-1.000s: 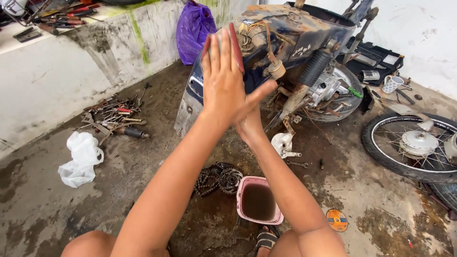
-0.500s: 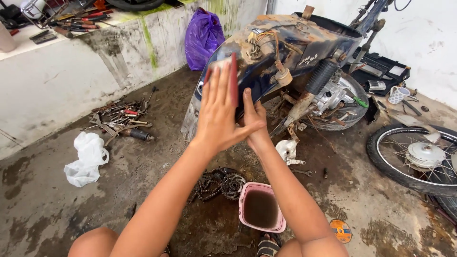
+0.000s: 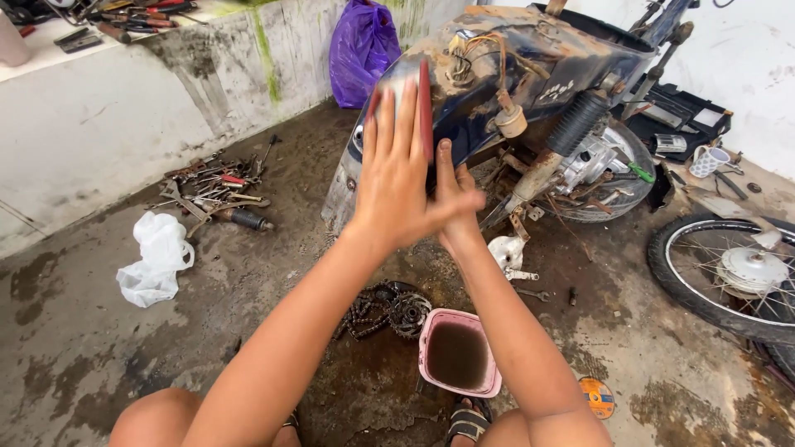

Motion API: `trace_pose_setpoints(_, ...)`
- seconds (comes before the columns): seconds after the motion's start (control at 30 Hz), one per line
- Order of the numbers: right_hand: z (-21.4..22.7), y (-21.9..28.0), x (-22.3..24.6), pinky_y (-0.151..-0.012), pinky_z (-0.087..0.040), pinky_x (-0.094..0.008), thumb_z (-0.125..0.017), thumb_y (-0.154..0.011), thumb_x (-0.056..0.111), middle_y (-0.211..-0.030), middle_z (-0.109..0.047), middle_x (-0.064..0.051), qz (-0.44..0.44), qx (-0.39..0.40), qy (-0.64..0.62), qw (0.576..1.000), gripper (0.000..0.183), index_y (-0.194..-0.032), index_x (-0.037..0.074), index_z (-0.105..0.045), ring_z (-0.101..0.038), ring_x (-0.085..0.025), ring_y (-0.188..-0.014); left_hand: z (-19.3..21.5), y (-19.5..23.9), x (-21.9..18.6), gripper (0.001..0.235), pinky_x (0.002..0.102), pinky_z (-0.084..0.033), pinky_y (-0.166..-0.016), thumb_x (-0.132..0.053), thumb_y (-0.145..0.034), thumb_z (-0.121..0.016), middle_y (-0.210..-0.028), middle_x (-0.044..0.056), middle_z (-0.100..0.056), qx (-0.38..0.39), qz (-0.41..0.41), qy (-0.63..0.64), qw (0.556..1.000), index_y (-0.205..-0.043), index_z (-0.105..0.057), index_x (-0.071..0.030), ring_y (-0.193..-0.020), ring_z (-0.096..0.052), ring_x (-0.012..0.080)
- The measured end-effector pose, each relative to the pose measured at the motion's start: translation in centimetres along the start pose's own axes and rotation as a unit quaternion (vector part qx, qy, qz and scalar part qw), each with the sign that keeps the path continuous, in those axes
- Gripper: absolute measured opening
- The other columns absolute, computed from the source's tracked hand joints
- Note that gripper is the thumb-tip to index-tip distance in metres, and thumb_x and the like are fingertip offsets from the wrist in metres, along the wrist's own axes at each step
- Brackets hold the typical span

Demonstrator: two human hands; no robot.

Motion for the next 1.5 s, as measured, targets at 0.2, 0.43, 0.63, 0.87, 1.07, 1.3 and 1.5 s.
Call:
trace_pose_setpoints(0.2,1.0,0.5,-1.0,-0.116,-0.043,-0.042,-0.054,-0.073,0.066,-0.165,-0.033,-0.016,-0.073,-0.152,0.005,0.986,0.120,-0.160,0.009,0.004,-0.047,-0.030,-0.146,-0.8,-1.3,-1.3,0.146,0.054,0.005,-0.131,-0.109,-0.074,-0.029,-0.171,0.017,0.017,0.014,-0.006,-0.088,0.996,-0.161,0.018,-0.001,-0.159,0.013,0.0378)
trace_pose_setpoints(0.43,1.8,0.4,-0.5,-0.111,-0.049,-0.046,-0.058,-0.074,0.065,-0.164,-0.032,-0.018,-0.042,-0.039,0.001,0.998,0.113,-0.159,0.006,-0.010,-0.047,-0.031,-0.144,-0.2,-2.2,-1.3,0.135,0.052,0.000,-0.129,-0.101,-0.081,-0.037,-0.170,0.022,0.002,-0.010,0.003,-0.025,1.000,-0.160,0.004,0.001,-0.158,0.002,0.0367)
trace_pose_setpoints(0.63,3.3,-1.0,-1.3,-0.090,-0.044,-0.040,-0.058,-0.084,0.046,-0.122,-0.037,-0.012,-0.037,-0.043,0.034,0.998,0.072,-0.132,0.002,-0.029,-0.041,-0.024,-0.111,0.5,-2.2,0.1,0.131,0.054,0.001,-0.129,-0.095,-0.087,-0.039,-0.172,0.022,0.007,0.001,-0.020,0.009,1.000,-0.161,0.013,0.000,-0.159,0.008,0.0385)
trace_pose_setpoints(0.87,3.1,0.1,1.3,-0.087,-0.060,-0.042,-0.049,-0.099,0.040,-0.111,-0.072,-0.015,-0.015,0.035,0.133,0.990,0.048,-0.121,0.000,-0.065,-0.068,-0.019,-0.112,1.4,-2.8,-0.2,0.124,0.054,-0.001,-0.129,-0.095,-0.085,-0.024,-0.173,0.022,-0.007,-0.035,-0.056,0.001,0.998,-0.161,0.009,-0.002,-0.160,-0.002,0.0414)
trace_pose_setpoints(1.07,6.3,-0.5,0.4,-0.090,-0.065,-0.035,-0.055,-0.100,0.026,-0.100,-0.076,-0.019,-0.110,0.125,0.312,0.935,0.033,-0.112,-0.002,-0.067,-0.077,-0.027,-0.094,1.5,-3.1,1.1,0.117,0.056,-0.002,-0.129,-0.093,-0.086,-0.020,-0.175,0.017,-0.003,0.001,-0.075,0.033,0.997,-0.162,0.013,-0.010,-0.160,0.001,0.0380)
trace_pose_setpoints(1.3,18.2,2.8,-19.5,-0.068,-0.066,-0.022,-0.057,-0.104,0.011,-0.106,-0.075,-0.011,-0.366,0.356,0.468,0.722,0.015,-0.106,0.010,-0.071,-0.074,-0.015,-0.085,1.8,-1.7,0.8,0.122,0.051,0.004,-0.129,-0.091,-0.084,-0.018,-0.172,0.018,-0.001,0.018,-0.053,0.030,0.998,-0.161,0.001,0.001,-0.157,0.005,0.0346)
trace_pose_setpoints(1.5,33.2,9.2,-38.3,-0.095,-0.064,-0.041,-0.049,-0.108,0.020,-0.118,-0.073,-0.026,-0.582,0.050,0.436,0.685,0.037,-0.125,-0.009,-0.065,-0.075,-0.033,-0.107,0.6,-0.8,2.6,0.128,0.051,-0.001,-0.129,-0.089,-0.086,-0.047,-0.172,0.017,0.001,0.003,-0.083,0.035,0.996,-0.162,0.004,0.001,-0.159,0.004,0.0368)
Point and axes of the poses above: each hand's wrist, its own y-axis away from the middle knuckle, its own z-axis out of the back of the hand, x = y × z, the point moved 1 cm from there along -y, towards the middle knuckle
